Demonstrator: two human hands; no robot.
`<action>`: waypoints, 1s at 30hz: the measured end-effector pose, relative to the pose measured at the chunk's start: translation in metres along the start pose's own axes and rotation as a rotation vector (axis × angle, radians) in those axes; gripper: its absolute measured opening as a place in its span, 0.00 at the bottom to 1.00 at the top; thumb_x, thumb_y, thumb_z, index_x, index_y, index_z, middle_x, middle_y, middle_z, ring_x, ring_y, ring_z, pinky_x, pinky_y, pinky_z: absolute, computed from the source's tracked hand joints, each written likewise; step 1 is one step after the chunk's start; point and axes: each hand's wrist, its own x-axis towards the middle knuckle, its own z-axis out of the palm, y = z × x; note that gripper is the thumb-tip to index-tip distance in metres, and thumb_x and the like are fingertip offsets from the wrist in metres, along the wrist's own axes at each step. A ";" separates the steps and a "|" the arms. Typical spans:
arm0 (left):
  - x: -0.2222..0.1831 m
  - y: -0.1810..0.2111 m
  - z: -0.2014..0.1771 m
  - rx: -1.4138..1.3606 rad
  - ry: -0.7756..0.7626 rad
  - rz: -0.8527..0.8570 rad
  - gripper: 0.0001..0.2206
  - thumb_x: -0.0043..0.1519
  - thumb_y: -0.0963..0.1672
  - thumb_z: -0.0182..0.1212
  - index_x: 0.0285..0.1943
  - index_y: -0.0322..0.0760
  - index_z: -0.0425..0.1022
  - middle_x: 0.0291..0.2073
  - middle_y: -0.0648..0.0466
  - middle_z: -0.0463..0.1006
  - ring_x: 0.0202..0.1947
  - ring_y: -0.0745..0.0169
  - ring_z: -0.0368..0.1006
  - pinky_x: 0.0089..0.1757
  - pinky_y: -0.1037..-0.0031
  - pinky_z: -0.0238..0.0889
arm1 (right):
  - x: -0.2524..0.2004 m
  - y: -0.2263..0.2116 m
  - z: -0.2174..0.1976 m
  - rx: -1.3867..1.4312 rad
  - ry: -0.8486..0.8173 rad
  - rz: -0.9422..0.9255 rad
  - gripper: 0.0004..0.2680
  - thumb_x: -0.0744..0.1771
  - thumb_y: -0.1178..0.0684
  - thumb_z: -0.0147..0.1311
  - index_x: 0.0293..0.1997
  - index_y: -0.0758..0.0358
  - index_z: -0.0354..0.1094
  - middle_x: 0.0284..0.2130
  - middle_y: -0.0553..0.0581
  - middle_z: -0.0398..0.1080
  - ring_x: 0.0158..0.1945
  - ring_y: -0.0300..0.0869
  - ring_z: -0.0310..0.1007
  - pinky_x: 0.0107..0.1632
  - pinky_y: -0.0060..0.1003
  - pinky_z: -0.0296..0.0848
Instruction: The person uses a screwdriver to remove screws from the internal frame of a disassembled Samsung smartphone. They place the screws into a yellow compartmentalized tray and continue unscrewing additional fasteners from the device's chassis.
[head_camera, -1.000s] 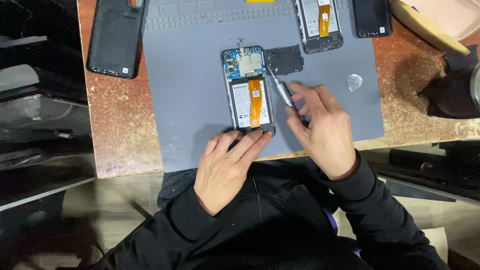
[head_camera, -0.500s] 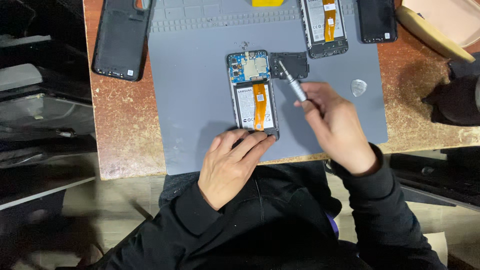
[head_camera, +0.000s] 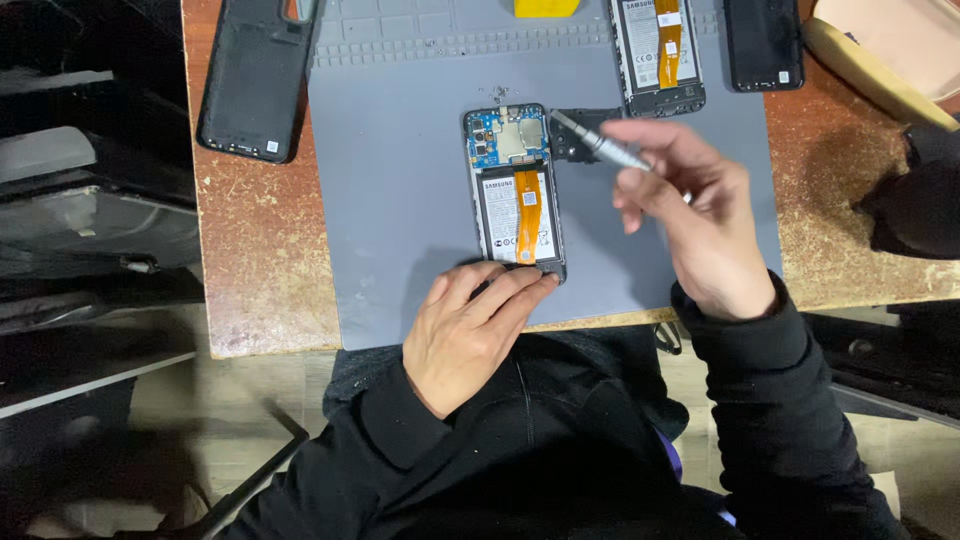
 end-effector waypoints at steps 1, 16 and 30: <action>0.000 0.000 0.000 0.000 0.001 0.001 0.13 0.70 0.44 0.60 0.63 0.52 0.77 0.56 0.71 0.77 0.51 0.64 0.70 0.45 0.72 0.60 | 0.003 0.003 -0.002 0.000 0.000 -0.001 0.12 0.72 0.59 0.51 0.65 0.64 0.65 0.34 0.49 0.69 0.30 0.31 0.66 0.33 0.22 0.70; -0.001 -0.001 0.002 -0.043 0.021 -0.008 0.13 0.69 0.44 0.63 0.62 0.50 0.77 0.55 0.68 0.78 0.50 0.62 0.71 0.45 0.71 0.61 | 0.064 0.019 0.001 -0.053 0.173 -0.212 0.02 0.73 0.57 0.56 0.49 0.62 0.72 0.37 0.52 0.74 0.27 0.31 0.67 0.31 0.23 0.71; -0.001 -0.003 0.003 -0.061 0.016 -0.005 0.13 0.69 0.43 0.63 0.62 0.50 0.77 0.55 0.68 0.78 0.50 0.62 0.71 0.45 0.71 0.60 | 0.086 0.037 0.010 -0.176 0.195 -0.156 0.05 0.72 0.55 0.56 0.45 0.66 0.73 0.44 0.53 0.75 0.30 0.34 0.69 0.34 0.26 0.72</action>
